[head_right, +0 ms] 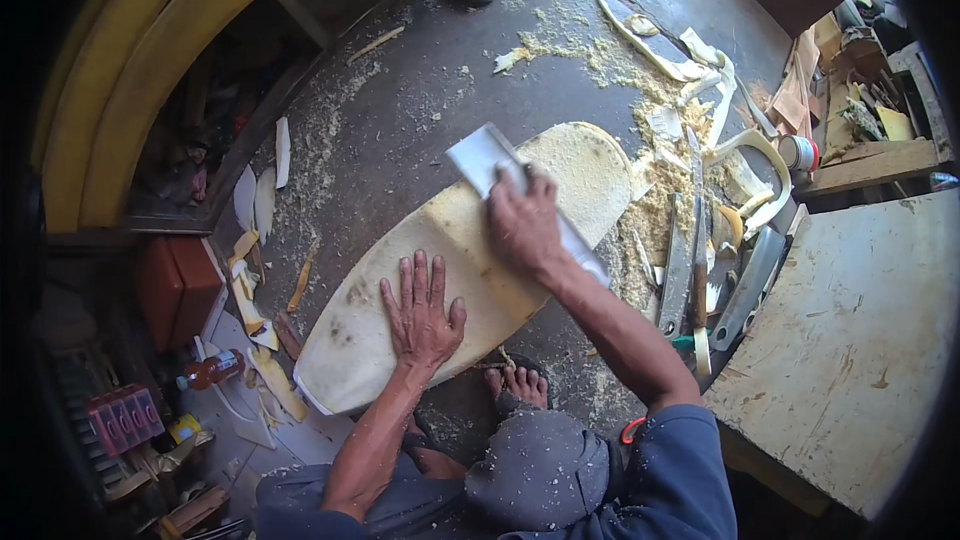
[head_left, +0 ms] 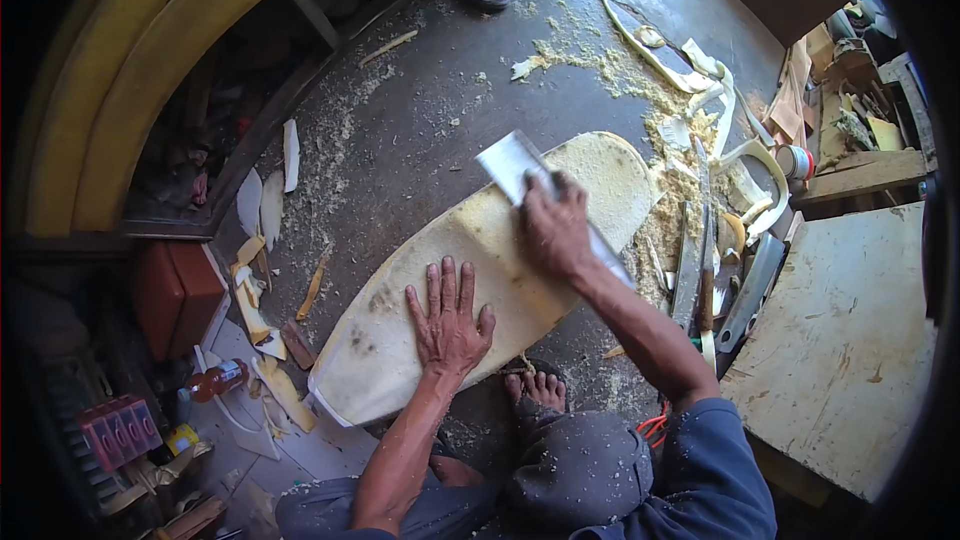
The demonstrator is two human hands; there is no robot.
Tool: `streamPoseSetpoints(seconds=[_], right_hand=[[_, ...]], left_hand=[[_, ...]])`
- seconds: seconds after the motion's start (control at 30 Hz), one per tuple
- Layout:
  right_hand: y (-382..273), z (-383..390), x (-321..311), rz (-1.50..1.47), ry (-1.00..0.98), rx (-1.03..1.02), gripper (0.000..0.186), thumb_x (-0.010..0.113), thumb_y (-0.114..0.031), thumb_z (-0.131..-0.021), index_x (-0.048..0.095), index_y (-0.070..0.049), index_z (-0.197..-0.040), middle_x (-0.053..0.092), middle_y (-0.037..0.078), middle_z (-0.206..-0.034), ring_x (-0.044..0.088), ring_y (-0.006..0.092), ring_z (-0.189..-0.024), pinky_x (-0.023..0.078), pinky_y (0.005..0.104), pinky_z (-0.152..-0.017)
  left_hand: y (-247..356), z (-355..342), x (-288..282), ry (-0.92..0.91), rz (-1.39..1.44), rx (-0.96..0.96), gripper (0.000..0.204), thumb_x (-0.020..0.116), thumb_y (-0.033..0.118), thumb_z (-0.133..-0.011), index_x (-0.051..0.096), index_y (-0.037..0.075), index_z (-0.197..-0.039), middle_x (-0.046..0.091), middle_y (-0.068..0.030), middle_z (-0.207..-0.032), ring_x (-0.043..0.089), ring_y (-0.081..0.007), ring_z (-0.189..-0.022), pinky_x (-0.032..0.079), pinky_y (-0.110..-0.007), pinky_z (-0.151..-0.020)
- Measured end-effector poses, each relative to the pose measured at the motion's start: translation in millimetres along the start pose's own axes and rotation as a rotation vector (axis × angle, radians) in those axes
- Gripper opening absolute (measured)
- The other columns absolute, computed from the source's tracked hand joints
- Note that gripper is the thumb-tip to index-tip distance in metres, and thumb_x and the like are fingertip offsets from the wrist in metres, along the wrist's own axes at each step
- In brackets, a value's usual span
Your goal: The person uses a hand plane to shave and smooth the surface of a large white foam surfboard blank. They repeatedly draw the plane along the board's length and edges, removing thin shavings of foam to refine the shape. The person occasionally pauses to wipe away debris and inspect the surface before continuing.
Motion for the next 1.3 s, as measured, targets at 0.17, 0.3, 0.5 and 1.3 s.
streamPoseSetpoints(seconds=[0.17, 0.3, 0.5, 1.3], right_hand=[[25.2, -5.3, 1.2, 0.1, 0.047, 0.19, 0.026, 0.055, -0.016, -0.099, 0.064, 0.005, -0.112, 0.061, 0.027, -0.139, 0.049, 0.0528, -0.128, 0.038, 0.0619, -0.108], [30.9, -5.9, -13.5, 0.137, 0.008, 0.126, 0.028, 0.056, -0.02, -0.1, 0.062, 0.004, -0.113, 0.062, 0.023, -0.14, 0.05, 0.0496, -0.131, 0.04, 0.0603, -0.107], [2.3, -11.2, 4.7, 0.061, 0.038, 0.157, 0.025, 0.054, -0.02, -0.099, 0.062, 0.002, -0.11, 0.061, 0.024, -0.139, 0.05, 0.0495, -0.128, 0.037, 0.0627, -0.109], [96.4, -35.3, -20.9, 0.19, -0.067, 0.364, 0.031, 0.055, -0.023, -0.101, 0.06, -0.002, -0.123, 0.065, 0.022, -0.135, 0.054, 0.0406, -0.125, 0.04, 0.0558, -0.101]], left_hand=[[8.2, 0.0, 5.1, 0.014, -0.012, 0.002, 0.075, 0.046, 0.047, -0.101, 0.027, 0.015, -0.166, 0.021, -0.0163, -0.172, 0.019, -0.038, -0.159, 0.004, -0.068, -0.124], [5.8, 4.7, 2.1, 0.008, 0.023, 0.002, 0.075, 0.047, 0.046, -0.1, 0.028, 0.014, -0.165, 0.021, -0.0164, -0.172, 0.019, -0.0373, -0.159, 0.004, -0.068, -0.124], [5.9, 1.0, 1.1, 0.004, 0.034, -0.031, 0.074, 0.046, 0.046, -0.1, 0.031, 0.015, -0.165, 0.022, -0.0163, -0.172, 0.019, -0.0372, -0.159, 0.004, -0.068, -0.124], [10.9, -7.0, 0.8, 0.043, 0.034, 0.002, 0.074, 0.046, 0.049, -0.1, 0.031, 0.016, -0.164, 0.023, -0.0156, -0.172, 0.02, -0.0367, -0.159, 0.003, -0.069, -0.124]])
Point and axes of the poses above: each hand's wrist, its own z-axis away from the middle knuckle, its own x-axis out of the palm, y = z × x, the point moved 6 cm from there along -z, towards the middle knuckle
